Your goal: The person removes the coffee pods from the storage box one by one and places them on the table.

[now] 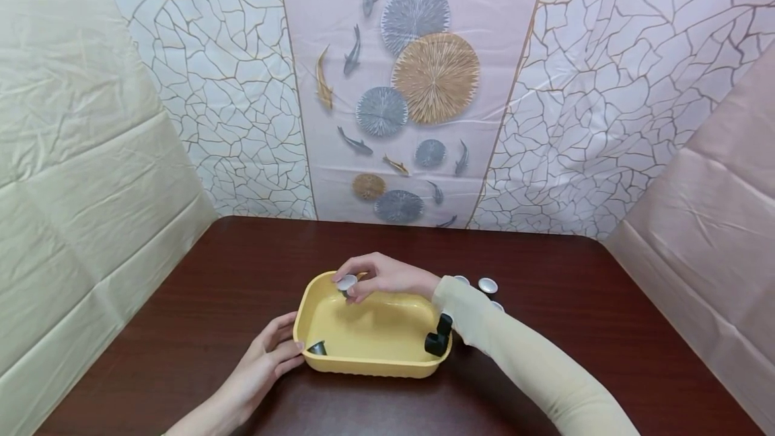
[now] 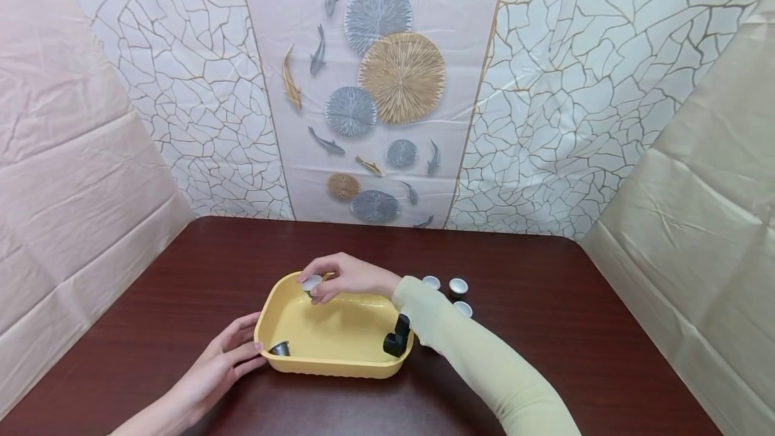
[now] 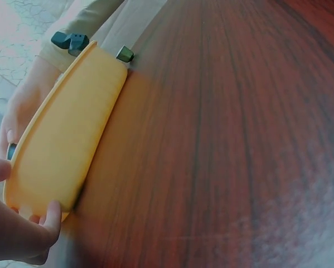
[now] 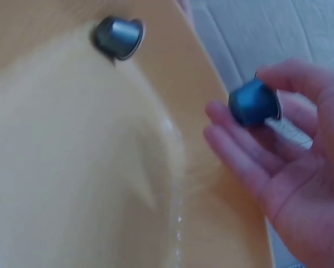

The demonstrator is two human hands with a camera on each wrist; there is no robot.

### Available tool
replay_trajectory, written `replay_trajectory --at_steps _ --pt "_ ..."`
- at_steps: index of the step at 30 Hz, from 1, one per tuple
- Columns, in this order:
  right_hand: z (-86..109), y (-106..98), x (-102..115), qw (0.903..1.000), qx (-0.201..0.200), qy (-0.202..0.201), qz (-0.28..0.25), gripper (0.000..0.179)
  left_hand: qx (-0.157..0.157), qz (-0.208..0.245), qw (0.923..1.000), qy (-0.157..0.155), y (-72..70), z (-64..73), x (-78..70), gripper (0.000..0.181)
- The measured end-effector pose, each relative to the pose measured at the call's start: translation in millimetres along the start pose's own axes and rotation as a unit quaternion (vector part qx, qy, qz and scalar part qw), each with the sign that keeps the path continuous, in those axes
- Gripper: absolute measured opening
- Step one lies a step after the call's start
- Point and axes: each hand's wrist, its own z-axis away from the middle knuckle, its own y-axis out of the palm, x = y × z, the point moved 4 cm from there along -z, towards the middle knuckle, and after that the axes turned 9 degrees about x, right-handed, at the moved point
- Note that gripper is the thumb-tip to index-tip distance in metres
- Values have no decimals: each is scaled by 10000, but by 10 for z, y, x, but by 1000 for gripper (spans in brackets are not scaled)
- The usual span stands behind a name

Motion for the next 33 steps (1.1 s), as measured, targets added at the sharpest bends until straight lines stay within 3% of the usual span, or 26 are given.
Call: replay_trajectory --at_steps 6,14,20,27,33 --pt "145 -32 84 9968 -539 381 450 50 33 -20 10000 29 -10 -6 3 61" --pt "404 -13 156 9916 -1002 800 152 38 36 -30 10000 -3 -15 -10 16 61" --pt "596 -10 227 9882 -1304 684 426 36 20 -24 10000 -60 -14 -7 25 61" --pt "840 -50 270 9777 -1709 698 996 35 48 -1 10000 -41 -11 -4 25 62" --pt "1023 -67 250 9714 -2092 597 956 38 48 -12 10000 -32 -8 -3 14 62"
